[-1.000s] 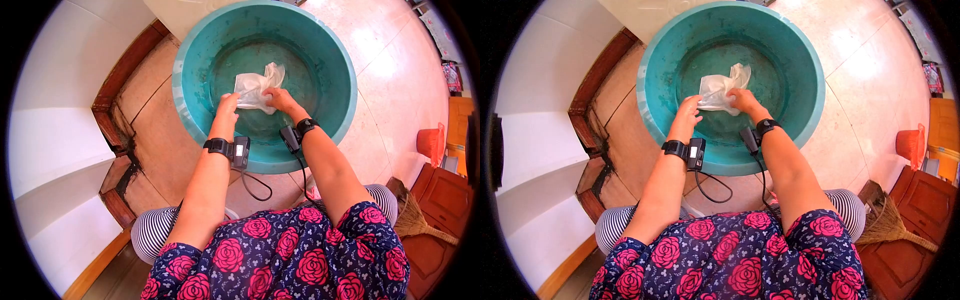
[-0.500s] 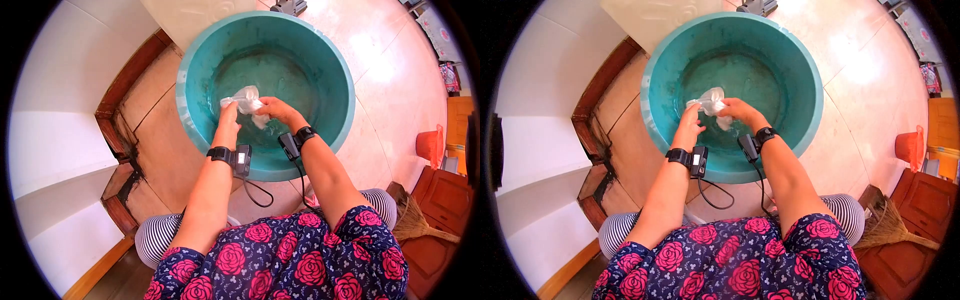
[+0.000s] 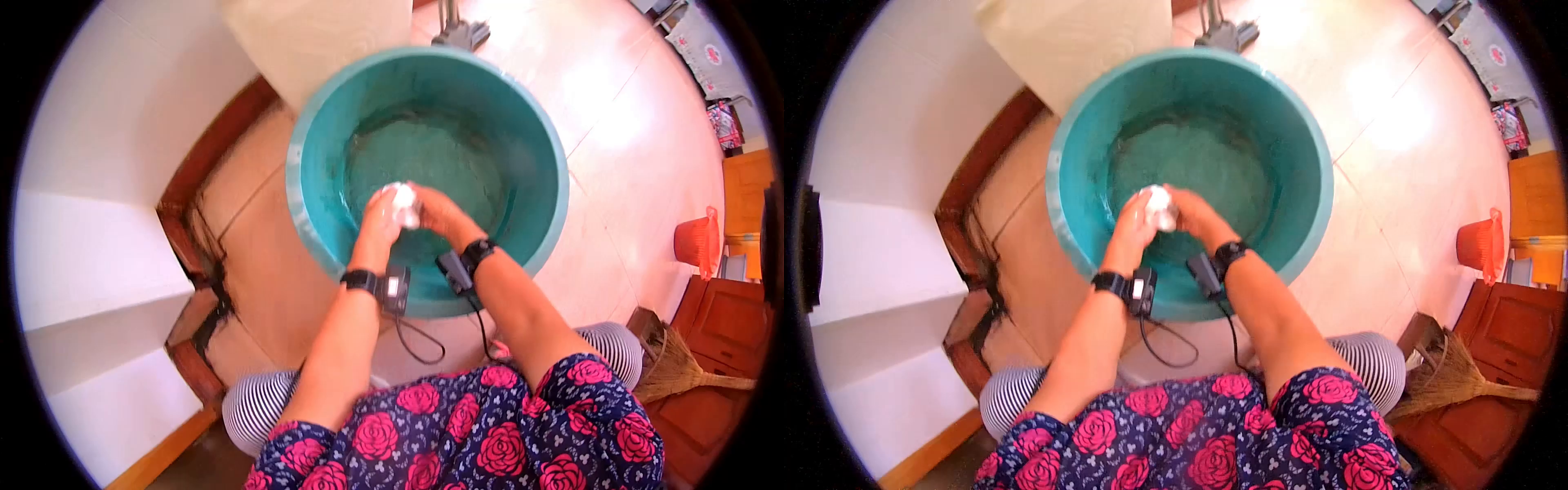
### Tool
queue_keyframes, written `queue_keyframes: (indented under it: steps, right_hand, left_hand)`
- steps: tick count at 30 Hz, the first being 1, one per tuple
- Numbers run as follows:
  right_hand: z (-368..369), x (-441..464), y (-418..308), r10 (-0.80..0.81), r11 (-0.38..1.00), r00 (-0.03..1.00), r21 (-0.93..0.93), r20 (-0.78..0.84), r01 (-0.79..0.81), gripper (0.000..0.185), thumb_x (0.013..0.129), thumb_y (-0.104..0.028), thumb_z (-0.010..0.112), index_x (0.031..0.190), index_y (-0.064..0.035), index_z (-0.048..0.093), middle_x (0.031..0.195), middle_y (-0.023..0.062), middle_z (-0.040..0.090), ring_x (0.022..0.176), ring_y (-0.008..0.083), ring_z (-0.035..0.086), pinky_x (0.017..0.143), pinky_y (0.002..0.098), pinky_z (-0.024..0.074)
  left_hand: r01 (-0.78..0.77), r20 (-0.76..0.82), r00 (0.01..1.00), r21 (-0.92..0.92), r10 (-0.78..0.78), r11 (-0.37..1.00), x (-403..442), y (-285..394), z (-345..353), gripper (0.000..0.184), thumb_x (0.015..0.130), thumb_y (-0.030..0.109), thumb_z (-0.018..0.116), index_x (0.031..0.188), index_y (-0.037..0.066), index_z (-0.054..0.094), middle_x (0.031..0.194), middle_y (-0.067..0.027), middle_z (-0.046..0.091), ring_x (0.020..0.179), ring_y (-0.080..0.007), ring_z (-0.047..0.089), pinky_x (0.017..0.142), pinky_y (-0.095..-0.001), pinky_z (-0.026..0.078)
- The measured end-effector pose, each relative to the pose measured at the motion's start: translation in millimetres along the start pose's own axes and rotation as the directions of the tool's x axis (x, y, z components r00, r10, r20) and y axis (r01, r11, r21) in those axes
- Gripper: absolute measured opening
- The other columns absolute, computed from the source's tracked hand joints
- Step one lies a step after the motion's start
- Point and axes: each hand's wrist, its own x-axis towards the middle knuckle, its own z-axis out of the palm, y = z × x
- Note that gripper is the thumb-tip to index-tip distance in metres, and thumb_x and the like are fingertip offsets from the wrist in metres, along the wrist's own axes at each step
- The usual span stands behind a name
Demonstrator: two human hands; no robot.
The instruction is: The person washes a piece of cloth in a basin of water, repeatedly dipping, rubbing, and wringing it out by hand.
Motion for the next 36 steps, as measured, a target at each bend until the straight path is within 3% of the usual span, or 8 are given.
queue_keyframes:
  steps: [9,15,18,21,22,29,31,36]
  right_hand:
    - [75.0,-26.9,-6.0,-0.724,0.174,0.668,-0.891,0.173,0.419,0.029,0.074,-0.034,0.06,0.087,-0.0076,0.056,0.09,0.0131,0.057,0.084,0.023,0.056,0.074,0.0337,0.0437]
    - [29.6,33.3,33.6,-0.47,0.861,0.807,-0.389,-0.358,0.328,0.029,0.078,-0.033,0.055,0.088,-0.0065,0.055,0.085,0.0045,0.056,0.083,0.0178,0.054,0.072,0.0314,0.0432]
    - [44.1,32.9,40.9,-0.454,0.859,0.85,-0.123,0.267,0.497,0.03,0.084,-0.033,0.045,0.095,-0.006,0.053,0.095,0.0086,0.054,0.085,0.0179,0.052,0.075,0.0319,0.0414]
    - [74.4,0.2,20.8,-0.186,0.944,0.982,-0.275,0.014,0.183,0.029,0.086,-0.028,0.041,0.1,-0.0051,0.051,0.097,0.0095,0.055,0.089,0.0194,0.052,0.079,0.0333,0.0404]
    - [91.9,-22.1,9.6,-0.516,0.832,0.76,0.021,0.396,0.554,0.03,0.071,-0.03,0.055,0.072,-0.0002,0.059,0.063,0.0066,0.057,0.058,0.0157,0.052,0.054,0.0279,0.0435]
    - [81.2,-17.1,-1.1,-0.506,0.755,0.793,-0.619,-0.339,0.217,0.024,0.086,-0.023,0.04,0.098,-0.0055,0.05,0.094,0.0111,0.056,0.09,0.0204,0.052,0.08,0.0337,0.0409]
    - [39.5,18.8,10.0,-0.431,0.849,0.847,-0.458,-0.311,0.263,0.023,0.085,-0.023,0.042,0.097,-0.0056,0.051,0.094,0.0098,0.057,0.091,0.0195,0.053,0.079,0.0319,0.0414]
    - [17.4,18.1,10.6,-0.313,0.949,0.896,-0.133,-0.316,0.285,0.026,0.086,-0.023,0.044,0.101,-0.005,0.055,0.104,0.0065,0.054,0.095,0.0157,0.051,0.078,0.0281,0.0412]
  left_hand:
    - [0.334,-0.081,0.917,-0.375,-0.39,0.865,-0.3,5.0,-9.6,0.026,0.082,0.033,0.05,0.094,0.01,0.055,0.092,-0.0048,0.058,0.084,-0.0185,0.057,0.074,-0.0342,0.048]
    - [0.486,0.135,0.868,-0.417,-0.477,0.768,22.6,-27.1,-7.2,0.02,0.084,0.03,0.05,0.088,0.012,0.055,0.086,-0.0047,0.058,0.08,-0.02,0.057,0.07,-0.0356,0.049]
    - [0.195,-0.187,0.949,-0.278,-0.252,0.941,1.8,11.1,7.1,0.019,0.083,0.028,0.048,0.076,0.011,0.055,0.076,-0.004,0.056,0.072,-0.0192,0.055,0.064,-0.0323,0.047]
    - [0.146,-0.117,0.974,-0.331,-0.194,0.932,4.4,2.7,-20.4,0.02,0.082,0.027,0.045,0.074,0.011,0.054,0.074,-0.0036,0.054,0.069,-0.0182,0.054,0.061,-0.0304,0.045]
    - [0.162,-0.046,0.979,-0.413,-0.199,0.896,2.7,4.8,-20.7,0.02,0.08,0.027,0.043,0.074,0.011,0.053,0.073,-0.0035,0.054,0.069,-0.018,0.054,0.06,-0.0299,0.045]
    - [0.157,-0.124,0.977,-0.121,-0.172,0.98,11.9,-4.0,-2.1,0.022,0.08,0.026,0.044,0.089,0.006,0.05,0.082,-0.0058,0.053,0.075,-0.0194,0.053,0.062,-0.0305,0.044]
    - [0.142,-0.364,0.931,0.324,-0.015,0.935,-7.2,5.0,35.6,0.023,0.083,0.023,0.045,0.097,0.005,0.047,0.088,-0.0068,0.053,0.077,-0.0196,0.053,0.064,-0.0308,0.045]
    - [0.178,-0.162,0.973,0.088,-0.163,0.98,-9.7,-8.7,28.0,0.023,0.084,0.02,0.044,0.102,0.005,0.045,0.091,-0.0091,0.053,0.08,-0.0222,0.056,0.07,-0.0341,0.047]
